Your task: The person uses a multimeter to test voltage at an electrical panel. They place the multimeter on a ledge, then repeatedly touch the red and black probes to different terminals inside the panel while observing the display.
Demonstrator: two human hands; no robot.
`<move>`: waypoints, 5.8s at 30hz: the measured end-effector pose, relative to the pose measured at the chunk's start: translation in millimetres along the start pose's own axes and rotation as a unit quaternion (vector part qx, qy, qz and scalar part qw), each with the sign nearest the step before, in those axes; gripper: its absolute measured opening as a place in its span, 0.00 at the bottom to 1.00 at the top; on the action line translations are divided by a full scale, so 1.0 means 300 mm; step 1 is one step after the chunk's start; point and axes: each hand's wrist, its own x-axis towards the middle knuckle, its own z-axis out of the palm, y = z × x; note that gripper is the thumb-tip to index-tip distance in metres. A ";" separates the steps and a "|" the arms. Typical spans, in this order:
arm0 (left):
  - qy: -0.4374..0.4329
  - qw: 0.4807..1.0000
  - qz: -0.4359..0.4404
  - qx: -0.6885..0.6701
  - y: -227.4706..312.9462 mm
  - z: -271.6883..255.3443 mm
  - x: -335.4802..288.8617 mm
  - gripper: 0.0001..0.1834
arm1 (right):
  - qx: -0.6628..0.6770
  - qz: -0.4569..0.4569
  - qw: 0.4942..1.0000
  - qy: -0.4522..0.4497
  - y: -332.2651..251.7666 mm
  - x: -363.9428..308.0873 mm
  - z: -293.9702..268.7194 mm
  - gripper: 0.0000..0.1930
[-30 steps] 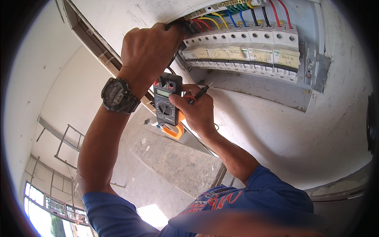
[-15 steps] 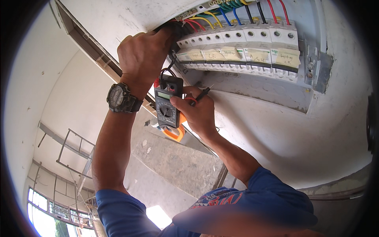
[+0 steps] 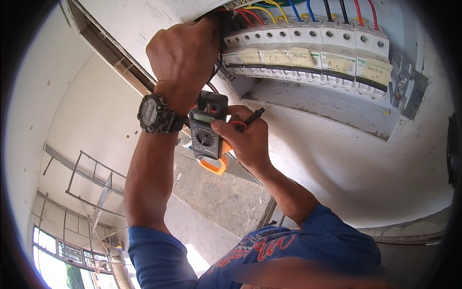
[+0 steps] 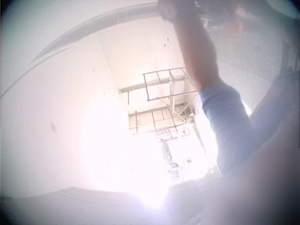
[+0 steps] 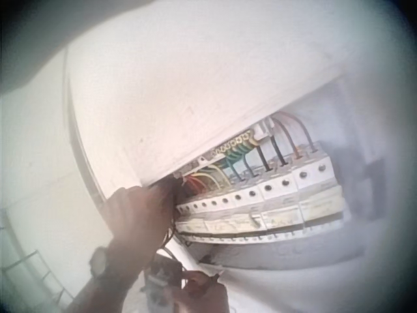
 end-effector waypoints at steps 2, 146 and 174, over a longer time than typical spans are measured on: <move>0.022 1.000 -0.007 -0.013 -0.003 0.022 -0.016 0.05 | 0.006 0.014 1.000 -0.004 0.019 0.009 -0.002 0.18; -0.297 0.195 -0.407 -0.842 -0.358 0.770 -2.021 0.26 | -0.217 0.030 0.968 -0.119 1.238 -0.270 0.672 0.15; 0.037 0.004 -0.483 -0.875 -0.815 0.617 -1.898 0.14 | -0.144 -0.158 0.942 -0.259 1.060 -0.178 0.902 0.14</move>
